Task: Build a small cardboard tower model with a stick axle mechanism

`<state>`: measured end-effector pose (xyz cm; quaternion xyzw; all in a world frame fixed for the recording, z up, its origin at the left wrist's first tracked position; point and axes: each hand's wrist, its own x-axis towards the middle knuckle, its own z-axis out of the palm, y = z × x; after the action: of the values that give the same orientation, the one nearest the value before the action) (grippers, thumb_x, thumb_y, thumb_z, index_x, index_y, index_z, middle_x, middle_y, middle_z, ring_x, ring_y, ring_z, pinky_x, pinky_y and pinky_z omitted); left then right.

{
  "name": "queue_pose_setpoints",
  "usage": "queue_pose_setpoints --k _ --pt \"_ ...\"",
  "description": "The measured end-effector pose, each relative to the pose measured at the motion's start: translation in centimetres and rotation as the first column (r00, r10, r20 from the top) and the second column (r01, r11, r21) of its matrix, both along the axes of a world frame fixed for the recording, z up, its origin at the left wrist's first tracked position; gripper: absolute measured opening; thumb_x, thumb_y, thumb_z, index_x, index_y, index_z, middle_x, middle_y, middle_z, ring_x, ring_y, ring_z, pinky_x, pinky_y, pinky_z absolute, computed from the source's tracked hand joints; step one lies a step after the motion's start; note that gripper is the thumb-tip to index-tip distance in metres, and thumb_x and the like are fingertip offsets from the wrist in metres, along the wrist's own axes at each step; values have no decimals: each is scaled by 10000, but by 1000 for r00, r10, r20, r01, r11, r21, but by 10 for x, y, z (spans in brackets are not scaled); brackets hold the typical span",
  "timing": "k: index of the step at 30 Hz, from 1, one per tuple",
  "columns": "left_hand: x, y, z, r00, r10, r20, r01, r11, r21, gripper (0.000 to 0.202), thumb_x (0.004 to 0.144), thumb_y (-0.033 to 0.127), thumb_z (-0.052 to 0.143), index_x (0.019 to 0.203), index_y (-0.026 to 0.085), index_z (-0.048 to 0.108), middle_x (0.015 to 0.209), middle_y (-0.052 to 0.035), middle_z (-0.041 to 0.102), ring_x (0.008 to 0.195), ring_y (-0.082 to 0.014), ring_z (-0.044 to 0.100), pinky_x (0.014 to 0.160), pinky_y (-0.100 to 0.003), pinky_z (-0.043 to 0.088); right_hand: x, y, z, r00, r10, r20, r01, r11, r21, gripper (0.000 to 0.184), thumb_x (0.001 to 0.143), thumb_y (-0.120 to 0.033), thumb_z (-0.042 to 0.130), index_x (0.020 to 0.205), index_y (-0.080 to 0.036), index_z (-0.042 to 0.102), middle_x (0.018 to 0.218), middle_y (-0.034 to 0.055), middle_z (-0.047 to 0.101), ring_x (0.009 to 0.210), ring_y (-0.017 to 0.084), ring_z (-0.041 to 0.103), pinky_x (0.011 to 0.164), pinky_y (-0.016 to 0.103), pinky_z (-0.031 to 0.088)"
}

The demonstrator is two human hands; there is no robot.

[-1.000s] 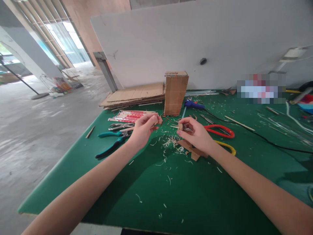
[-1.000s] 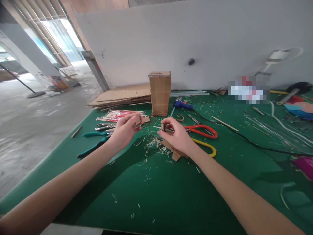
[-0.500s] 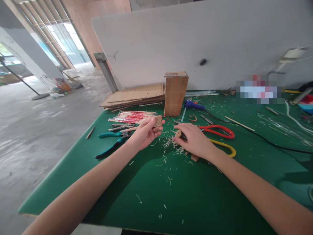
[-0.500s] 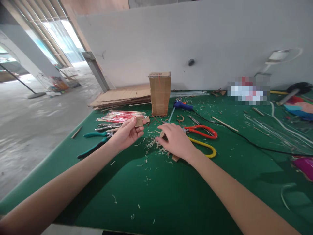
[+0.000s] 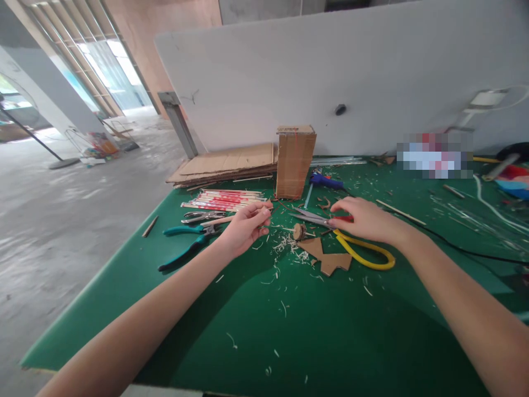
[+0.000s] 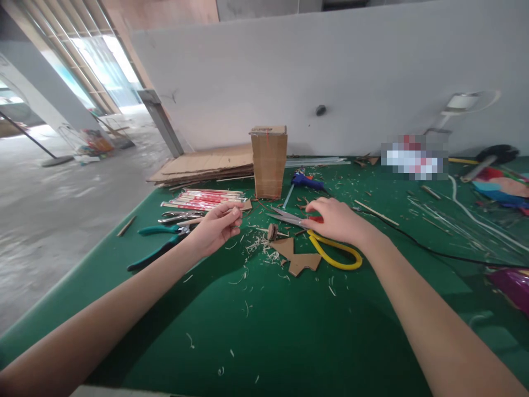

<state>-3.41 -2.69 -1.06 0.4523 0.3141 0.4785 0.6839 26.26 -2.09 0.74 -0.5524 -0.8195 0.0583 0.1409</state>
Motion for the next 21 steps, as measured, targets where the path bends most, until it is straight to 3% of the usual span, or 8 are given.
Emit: queue_pose_setpoints --k 5,13,17,21 --pt "2 0 2 998 47 -30 -48 999 -13 169 772 175 641 938 159 666 851 -28 560 695 -67 537 556 -165 455 -11 -8 -3 974 226 -11 -226 966 -129 177 790 -340 540 860 -258 681 938 70 608 845 223 571 709 372 454" --pt "7 -7 8 985 48 -168 -31 995 100 266 781 36 540 1014 135 623 899 -47 610 817 -111 617 722 -253 527 -29 -13 -13 942 272 198 -274 962 -16 206 852 -234 433 792 -213 628 824 72 582 766 226 544 655 392 430" --pt "7 -8 7 971 59 -230 -28 991 134 240 833 90 524 1067 131 563 918 -71 657 855 -147 659 793 -325 545 -31 -14 -10 965 257 46 -253 965 -66 215 885 -286 392 815 -216 583 875 69 580 799 215 552 691 380 436" --pt "7 -9 10 965 65 -252 -31 990 138 213 841 112 530 1051 146 525 968 -88 661 805 -162 677 693 -318 570 -34 -18 2 963 181 -200 -202 975 -90 244 905 -387 379 838 -233 555 880 51 584 775 195 557 683 356 441"
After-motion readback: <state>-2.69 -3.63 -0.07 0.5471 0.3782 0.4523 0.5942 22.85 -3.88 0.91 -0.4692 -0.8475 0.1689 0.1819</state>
